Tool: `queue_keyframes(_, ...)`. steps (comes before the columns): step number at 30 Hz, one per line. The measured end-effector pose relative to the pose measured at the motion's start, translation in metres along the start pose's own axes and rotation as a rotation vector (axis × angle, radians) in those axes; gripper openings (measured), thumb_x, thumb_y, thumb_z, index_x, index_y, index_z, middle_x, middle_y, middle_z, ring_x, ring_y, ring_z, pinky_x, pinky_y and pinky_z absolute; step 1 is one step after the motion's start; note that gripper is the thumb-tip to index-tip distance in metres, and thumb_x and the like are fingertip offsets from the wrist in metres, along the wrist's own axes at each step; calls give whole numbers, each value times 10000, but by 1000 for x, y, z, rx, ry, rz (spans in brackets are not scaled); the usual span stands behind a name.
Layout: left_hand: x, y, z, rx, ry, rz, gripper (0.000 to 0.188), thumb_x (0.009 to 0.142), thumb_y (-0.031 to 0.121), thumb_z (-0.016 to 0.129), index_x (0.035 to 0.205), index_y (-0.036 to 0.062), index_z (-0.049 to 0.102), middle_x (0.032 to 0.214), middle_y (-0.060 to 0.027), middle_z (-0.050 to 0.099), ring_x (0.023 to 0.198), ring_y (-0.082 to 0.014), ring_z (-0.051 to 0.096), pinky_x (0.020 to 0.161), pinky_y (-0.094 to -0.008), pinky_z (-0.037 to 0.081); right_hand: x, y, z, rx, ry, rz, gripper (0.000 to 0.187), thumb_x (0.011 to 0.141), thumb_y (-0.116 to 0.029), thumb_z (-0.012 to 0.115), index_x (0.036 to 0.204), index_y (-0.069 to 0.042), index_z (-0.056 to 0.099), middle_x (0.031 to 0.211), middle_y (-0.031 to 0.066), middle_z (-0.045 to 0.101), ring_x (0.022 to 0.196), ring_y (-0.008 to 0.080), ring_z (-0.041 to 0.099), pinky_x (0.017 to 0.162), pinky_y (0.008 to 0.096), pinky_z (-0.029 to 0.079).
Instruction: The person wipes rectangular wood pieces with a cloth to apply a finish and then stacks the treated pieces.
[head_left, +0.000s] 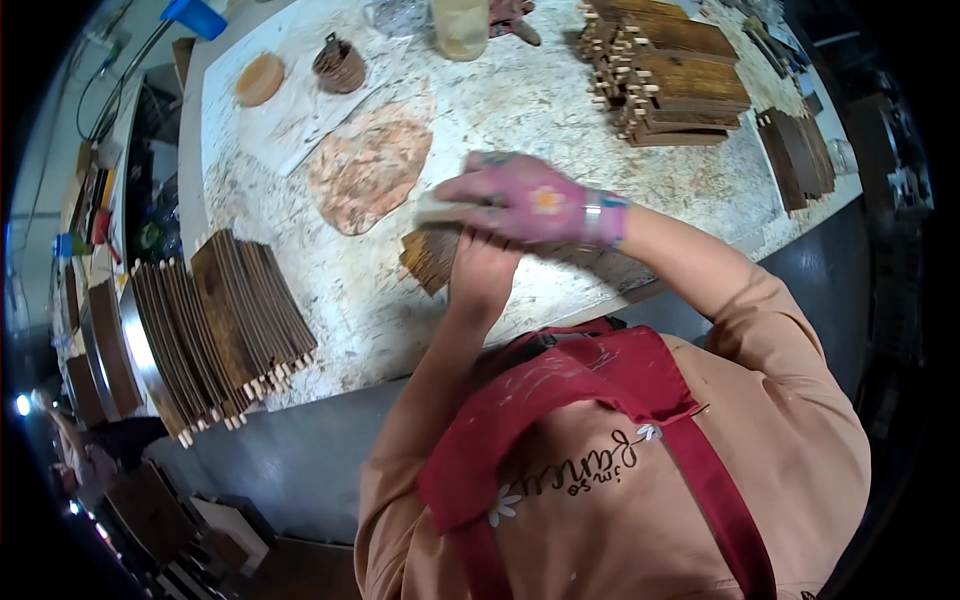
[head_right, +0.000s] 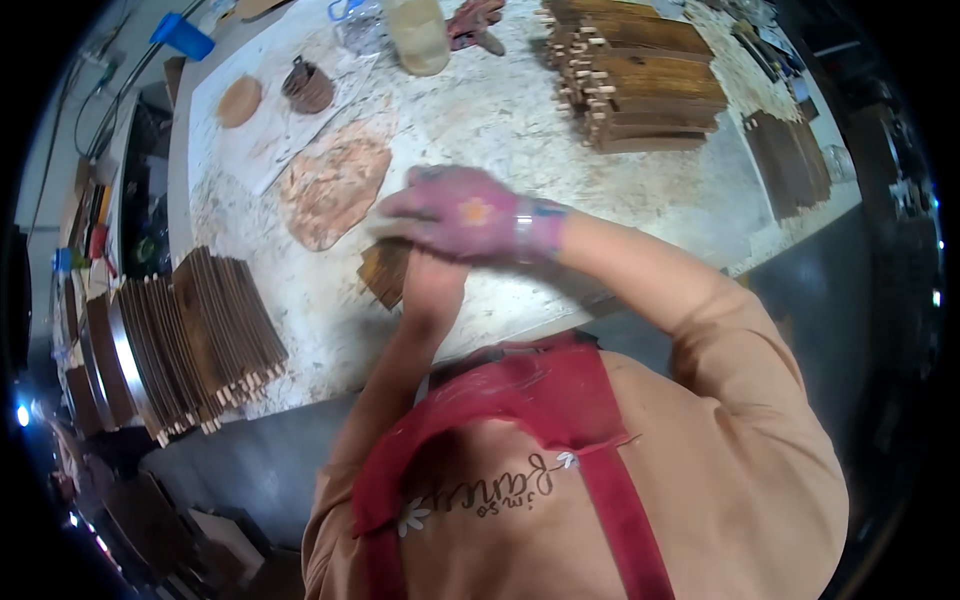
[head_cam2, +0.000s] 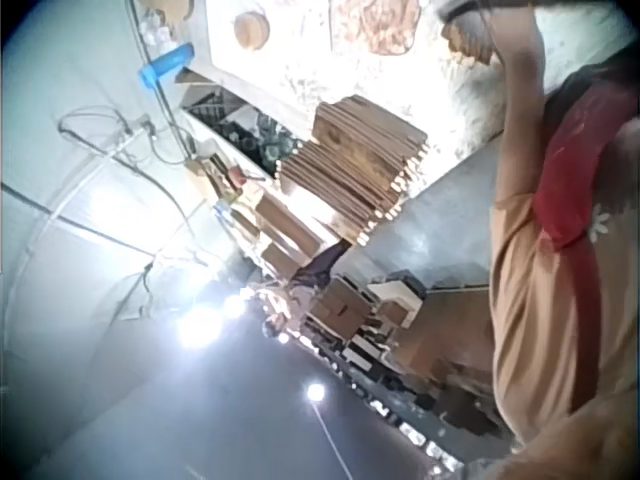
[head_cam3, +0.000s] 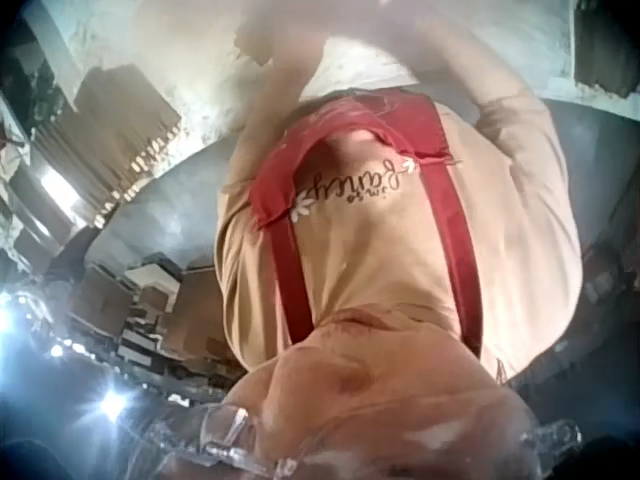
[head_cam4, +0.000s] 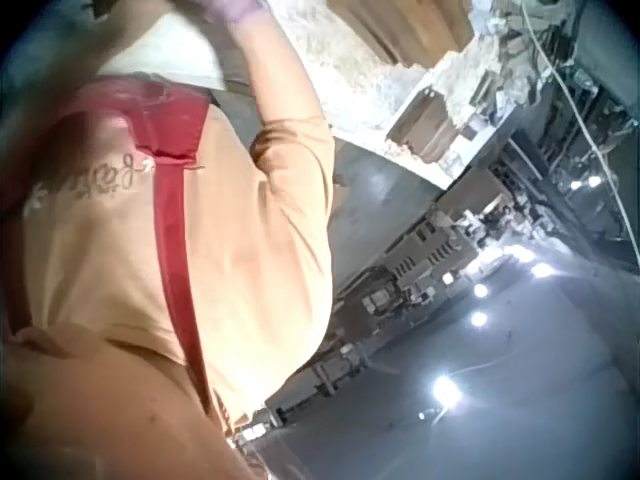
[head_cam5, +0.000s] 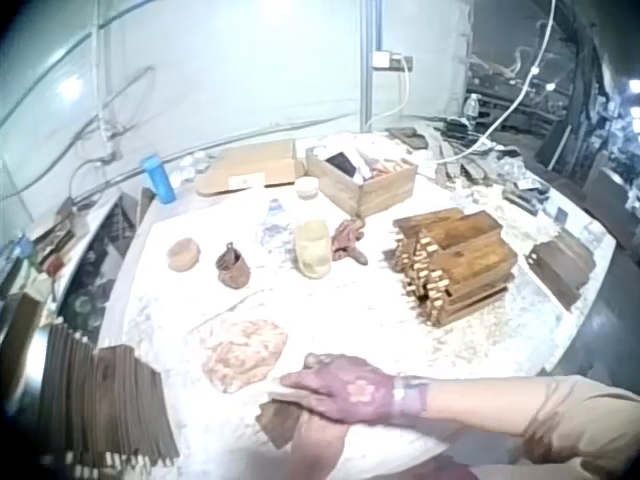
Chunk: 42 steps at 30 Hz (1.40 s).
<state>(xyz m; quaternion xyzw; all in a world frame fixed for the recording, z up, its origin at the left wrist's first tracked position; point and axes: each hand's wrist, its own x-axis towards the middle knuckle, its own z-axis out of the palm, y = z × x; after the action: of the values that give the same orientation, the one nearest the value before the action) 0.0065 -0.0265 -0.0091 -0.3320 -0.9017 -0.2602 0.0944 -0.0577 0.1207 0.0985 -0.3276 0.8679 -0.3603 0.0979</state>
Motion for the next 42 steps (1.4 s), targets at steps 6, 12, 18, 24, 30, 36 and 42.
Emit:
queue_keyframes(6,-8,-2,20,-405,134,-340,405,903,154,610,1282,24,546,1306,-202,541,1247,-356,488,1077,-452,374,52,-7,65,-169,-178,-192,211,829,-268,556,948,-115,640,910,172,642,884,385,617,799,487,480)
queue_keyframes(12,1,3,-4,16,55,1,292,859,69,526,1114,85,668,1356,-69,583,1292,-256,515,1083,-470,370,25,43,-40,-513,-363,96,388,779,-175,637,1165,-196,674,913,137,622,863,322,632,757,444,529)
queue_keyframes(18,-4,2,9,-776,164,-332,341,928,76,456,1240,76,594,1384,-127,523,1366,-305,402,1141,-452,291,34,-23,-5,-361,-280,-247,209,793,-166,590,978,-172,688,983,114,617,897,322,630,754,440,510)
queue_keyframes(24,-2,12,12,-737,82,-497,385,970,86,406,1324,90,557,1327,-172,547,1276,-373,462,1117,-457,320,48,-14,39,-366,-393,-575,282,822,-215,599,1097,-193,653,1053,94,588,944,282,624,774,415,504)
queue_keyframes(30,0,-5,6,25,14,-19,407,914,173,532,1317,113,543,1327,-158,506,1268,-319,458,1040,-466,366,75,12,30,-214,-9,-443,337,828,-208,677,1163,-183,653,985,114,584,917,322,611,760,409,497)
queue_keyframes(36,8,-4,-29,181,-16,-297,757,685,317,816,1357,175,501,1328,-104,469,1219,-277,462,946,-445,390,9,43,-10,215,250,-53,367,921,-220,638,1256,-71,622,1095,105,602,974,226,587,876,344,479)
queue_keyframes(42,-6,-14,-134,253,59,-449,636,791,258,741,1355,98,492,1272,-158,556,1141,-357,557,946,-481,449,-32,54,-38,530,558,68,405,896,-148,697,1277,-44,608,1265,57,605,1133,184,587,983,291,469)
